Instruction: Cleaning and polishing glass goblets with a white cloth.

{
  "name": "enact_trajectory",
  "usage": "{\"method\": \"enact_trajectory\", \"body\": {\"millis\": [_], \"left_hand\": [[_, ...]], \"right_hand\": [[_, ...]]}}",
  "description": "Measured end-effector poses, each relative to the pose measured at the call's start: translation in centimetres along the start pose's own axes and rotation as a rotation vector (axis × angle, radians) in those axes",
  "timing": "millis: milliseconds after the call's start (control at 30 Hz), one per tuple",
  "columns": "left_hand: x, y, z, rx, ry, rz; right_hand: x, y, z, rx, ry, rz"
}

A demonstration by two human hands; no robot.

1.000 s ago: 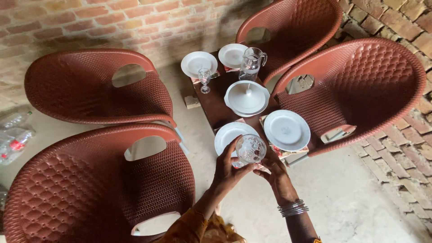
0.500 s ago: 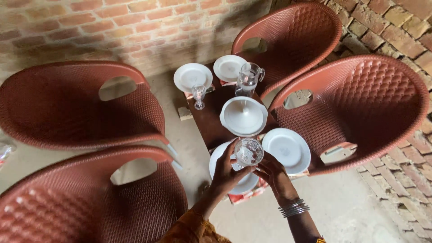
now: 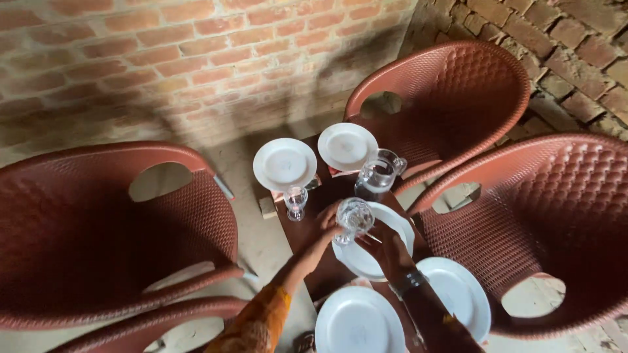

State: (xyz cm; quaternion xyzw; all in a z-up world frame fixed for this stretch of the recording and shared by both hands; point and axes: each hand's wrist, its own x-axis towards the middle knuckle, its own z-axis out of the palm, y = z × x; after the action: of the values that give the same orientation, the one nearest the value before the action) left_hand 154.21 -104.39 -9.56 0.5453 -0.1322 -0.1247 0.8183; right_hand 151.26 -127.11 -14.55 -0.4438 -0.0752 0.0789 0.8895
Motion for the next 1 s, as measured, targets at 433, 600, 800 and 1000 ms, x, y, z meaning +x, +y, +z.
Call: {"method": "enact_trajectory", "body": {"millis": [433, 600, 800, 1000], "left_hand": [[14.5, -10.8, -10.6, -0.367, 0.305, -0.395], [17.3, -11.8, -10.9, -0.365, 0.366, -0.436], [18.9, -16.3, -12.4, -0.363, 0.400, -0.382], [19.2, -19.8, -13.4, -0.349, 0.460, -0.420]], "right_hand": [[18.0, 6.9, -7.3, -0.089, 0.242, 0.194], [23.4, 10.3, -11.7, -0.087, 0.568, 0.433], [25.0, 13.9, -14.0, -0.050, 0.600, 0.439], [24.8, 15.0, -13.7, -0.088, 0.533, 0.476]]}}
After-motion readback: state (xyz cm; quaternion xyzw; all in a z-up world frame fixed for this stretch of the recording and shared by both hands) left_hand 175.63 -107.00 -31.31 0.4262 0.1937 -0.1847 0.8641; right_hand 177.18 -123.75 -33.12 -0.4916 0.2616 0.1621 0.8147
